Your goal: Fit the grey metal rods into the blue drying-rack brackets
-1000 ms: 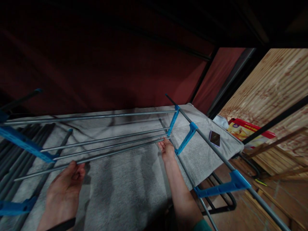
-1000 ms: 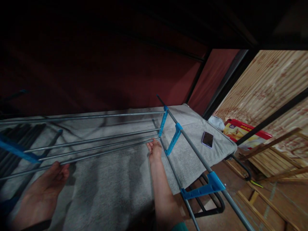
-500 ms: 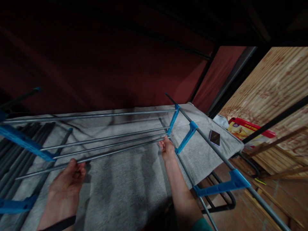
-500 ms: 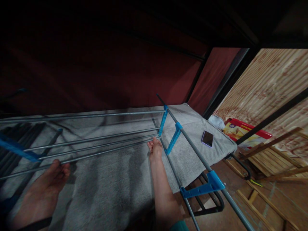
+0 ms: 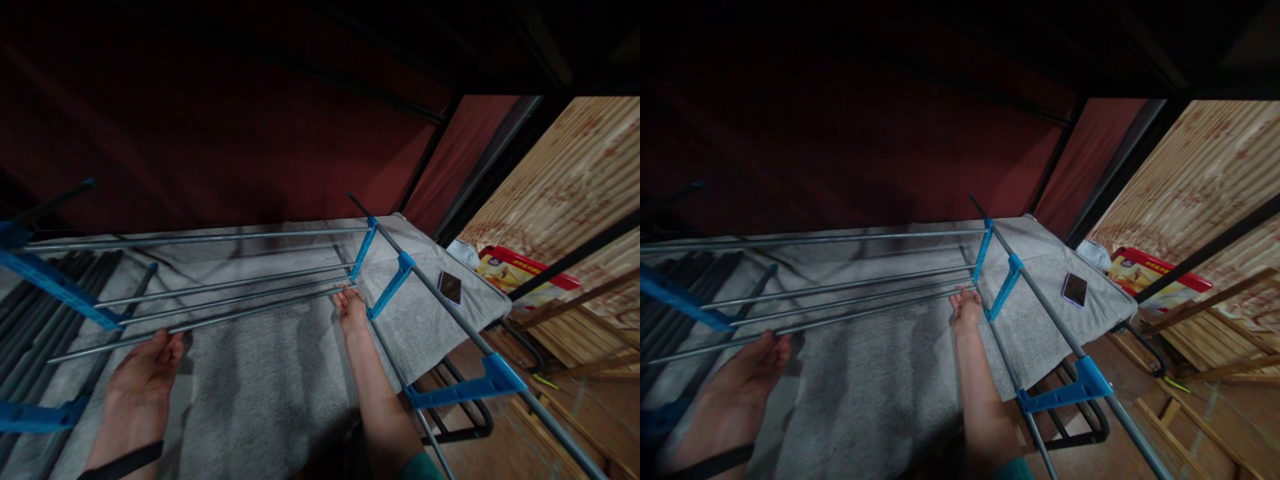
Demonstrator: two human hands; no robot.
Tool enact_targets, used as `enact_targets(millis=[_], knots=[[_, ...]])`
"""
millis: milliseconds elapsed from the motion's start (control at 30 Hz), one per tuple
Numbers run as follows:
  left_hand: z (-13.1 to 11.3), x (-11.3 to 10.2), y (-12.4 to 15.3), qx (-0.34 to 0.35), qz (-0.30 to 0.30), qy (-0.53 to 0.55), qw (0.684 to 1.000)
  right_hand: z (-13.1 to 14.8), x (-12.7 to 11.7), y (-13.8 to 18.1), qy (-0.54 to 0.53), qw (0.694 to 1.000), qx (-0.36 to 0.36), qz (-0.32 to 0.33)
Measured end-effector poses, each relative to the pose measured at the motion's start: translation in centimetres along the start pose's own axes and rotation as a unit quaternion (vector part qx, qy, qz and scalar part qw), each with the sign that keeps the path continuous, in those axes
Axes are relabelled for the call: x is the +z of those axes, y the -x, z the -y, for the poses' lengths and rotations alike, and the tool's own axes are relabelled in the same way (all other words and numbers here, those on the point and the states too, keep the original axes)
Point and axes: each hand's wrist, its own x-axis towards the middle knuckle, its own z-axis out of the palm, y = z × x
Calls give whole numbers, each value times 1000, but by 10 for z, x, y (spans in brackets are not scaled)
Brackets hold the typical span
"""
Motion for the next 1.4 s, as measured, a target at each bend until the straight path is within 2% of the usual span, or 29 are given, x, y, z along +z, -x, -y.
enact_targets(millis=[100,400,567,800,1033,1267,1400], knots=[[-6,7,6,-69,-49,10,996,0,-1,-1,7,1000,-4,0],[-4,12,12,-58,-41,12,997,-2,-2,-1,12,1000,-3,26],[4,13,16,-41,4,1,999,-6,1,2,37,999,1,38],[17,18,21,-34,49,-1,998,-14,6,13,30,996,45,64],[25,26,26,-25,61,13,998,-22,11,23,44,993,61,94],[31,30,34,-26,97,2,995,-31,15,29,28,989,91,112],[35,33,42,-8,119,0,993,-35,13,30,33,988,81,131]])
